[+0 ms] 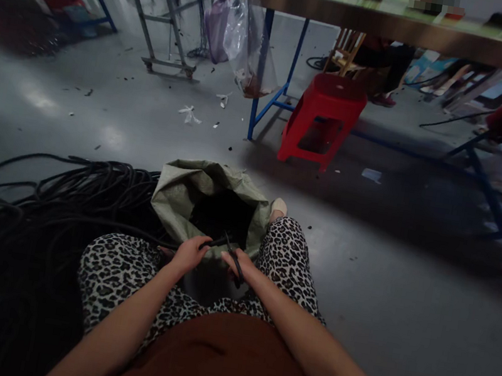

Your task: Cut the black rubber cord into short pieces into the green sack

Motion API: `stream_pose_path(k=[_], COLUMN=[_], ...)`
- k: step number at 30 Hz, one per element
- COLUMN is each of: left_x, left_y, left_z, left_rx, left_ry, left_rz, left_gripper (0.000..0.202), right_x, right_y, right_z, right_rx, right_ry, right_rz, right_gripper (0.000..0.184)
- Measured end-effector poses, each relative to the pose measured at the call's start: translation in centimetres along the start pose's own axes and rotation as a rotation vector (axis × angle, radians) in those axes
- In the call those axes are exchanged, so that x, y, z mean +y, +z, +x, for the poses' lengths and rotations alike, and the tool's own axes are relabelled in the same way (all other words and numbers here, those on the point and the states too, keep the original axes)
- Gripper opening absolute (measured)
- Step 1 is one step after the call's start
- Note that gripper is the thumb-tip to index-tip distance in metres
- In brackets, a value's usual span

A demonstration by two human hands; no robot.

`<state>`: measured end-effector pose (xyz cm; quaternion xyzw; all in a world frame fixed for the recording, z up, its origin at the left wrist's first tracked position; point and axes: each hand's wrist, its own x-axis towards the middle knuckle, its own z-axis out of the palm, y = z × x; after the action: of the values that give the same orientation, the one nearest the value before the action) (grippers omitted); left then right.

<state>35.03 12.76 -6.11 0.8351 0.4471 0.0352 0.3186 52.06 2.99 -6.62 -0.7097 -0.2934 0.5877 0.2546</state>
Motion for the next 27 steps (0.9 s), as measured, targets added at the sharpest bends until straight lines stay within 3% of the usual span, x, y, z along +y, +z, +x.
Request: stream_pose_path(k=[6,21,27], left_x=[-0.07,-0.01,0.05], left_y=[0.0,0.42,0.55], left_z=[-0.01,0.1,0.07], left_rx=[-0.031,-0.043,-0.042], left_ry=[-0.003,-0.029,-0.043], left_rz=[-0.001,0.035,0.054], left_gripper=[0.032,0.032,0.033], right_x=[-0.56,-0.79,-0.57], right_y=[-0.07,0.07,-0.05], right_z=[-0.7,-0.88,-0.93], right_rx=[-0.015,0.092,0.062], right_ry=[-0.021,-0.018,-0.06], right_rz=[-0.034,-0.13,-0.177], right_gripper=[0.028,0.022,0.023])
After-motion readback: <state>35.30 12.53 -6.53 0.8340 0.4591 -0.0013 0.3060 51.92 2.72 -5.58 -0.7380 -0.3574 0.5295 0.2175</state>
